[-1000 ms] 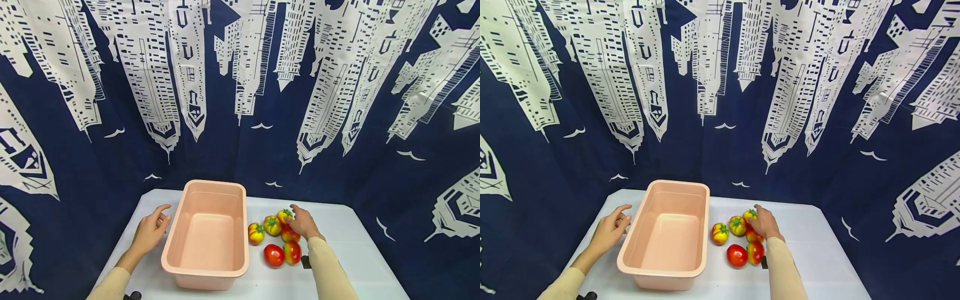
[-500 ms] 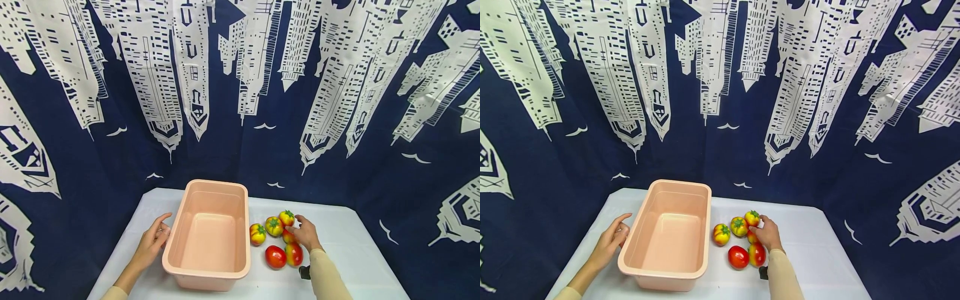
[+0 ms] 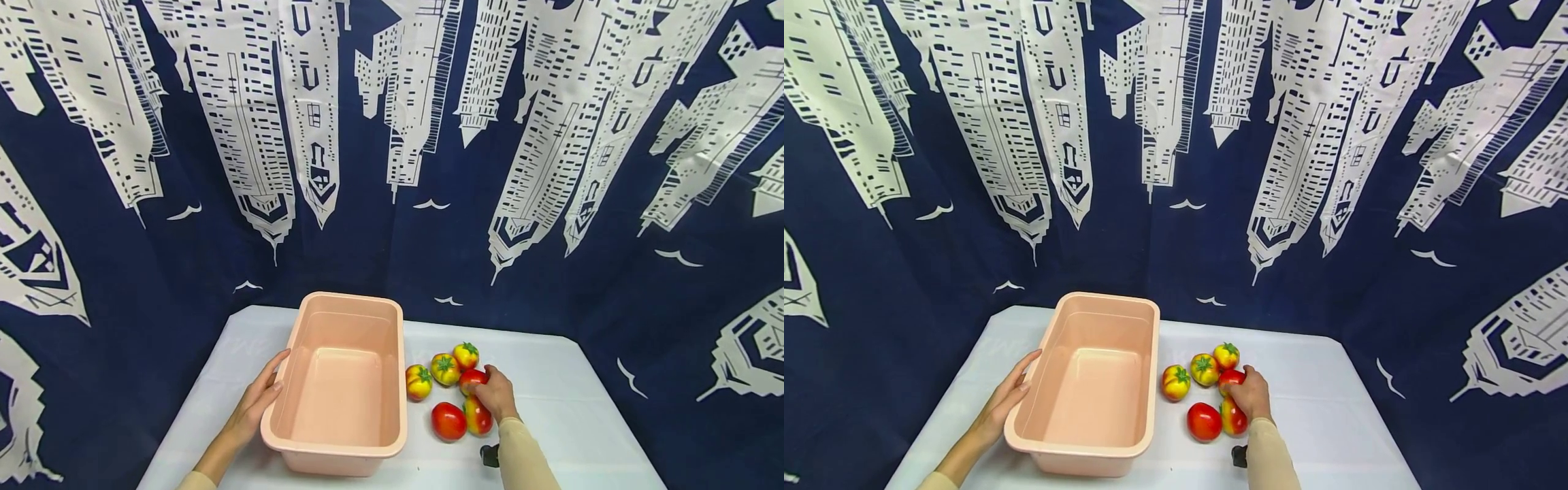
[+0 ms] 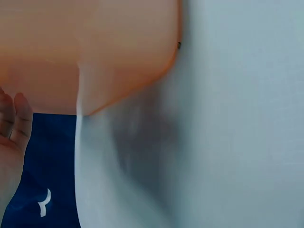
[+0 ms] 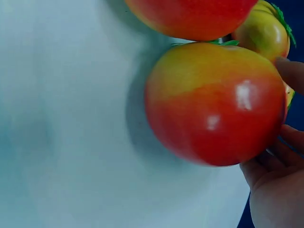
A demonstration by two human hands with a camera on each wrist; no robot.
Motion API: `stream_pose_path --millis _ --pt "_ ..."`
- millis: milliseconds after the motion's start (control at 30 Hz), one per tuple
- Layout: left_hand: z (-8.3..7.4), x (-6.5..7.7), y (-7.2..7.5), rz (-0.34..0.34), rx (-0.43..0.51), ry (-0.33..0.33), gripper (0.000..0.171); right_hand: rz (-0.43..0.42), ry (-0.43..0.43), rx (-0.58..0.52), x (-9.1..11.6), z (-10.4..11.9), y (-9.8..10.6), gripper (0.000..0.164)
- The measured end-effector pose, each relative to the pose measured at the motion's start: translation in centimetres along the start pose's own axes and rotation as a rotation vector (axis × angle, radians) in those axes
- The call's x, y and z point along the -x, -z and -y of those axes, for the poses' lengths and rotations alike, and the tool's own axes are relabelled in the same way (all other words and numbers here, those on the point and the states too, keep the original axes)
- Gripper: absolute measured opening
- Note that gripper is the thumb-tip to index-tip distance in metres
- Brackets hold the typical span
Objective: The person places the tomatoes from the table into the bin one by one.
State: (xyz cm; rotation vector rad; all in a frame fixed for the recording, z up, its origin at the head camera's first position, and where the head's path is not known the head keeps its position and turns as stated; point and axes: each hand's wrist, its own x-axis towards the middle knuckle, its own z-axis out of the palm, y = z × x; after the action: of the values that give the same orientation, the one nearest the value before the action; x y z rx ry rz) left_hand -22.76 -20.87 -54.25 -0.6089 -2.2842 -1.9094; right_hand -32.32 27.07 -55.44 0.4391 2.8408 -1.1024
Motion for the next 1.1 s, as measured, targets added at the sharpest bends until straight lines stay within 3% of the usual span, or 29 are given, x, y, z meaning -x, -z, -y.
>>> stream_pose_path --millis 533,867,1100 --pt "0.4 0.2 -0.5 -0.026 0.045 0.061 0.056 -0.026 -0.142 -0.142 -0.2 -1.9 -1.5 0.071" --pt "0.5 0.2 -0.5 -0.039 0.045 0.093 0.056 -0.027 -0.176 -0.203 -0.3 -2.4 -1.8 0.074" --pt "0.7 0.0 -0.5 -0.017 0.051 0.056 0.057 -0.027 -0.178 -0.233 -0.5 -2.1 -1.4 0.075"
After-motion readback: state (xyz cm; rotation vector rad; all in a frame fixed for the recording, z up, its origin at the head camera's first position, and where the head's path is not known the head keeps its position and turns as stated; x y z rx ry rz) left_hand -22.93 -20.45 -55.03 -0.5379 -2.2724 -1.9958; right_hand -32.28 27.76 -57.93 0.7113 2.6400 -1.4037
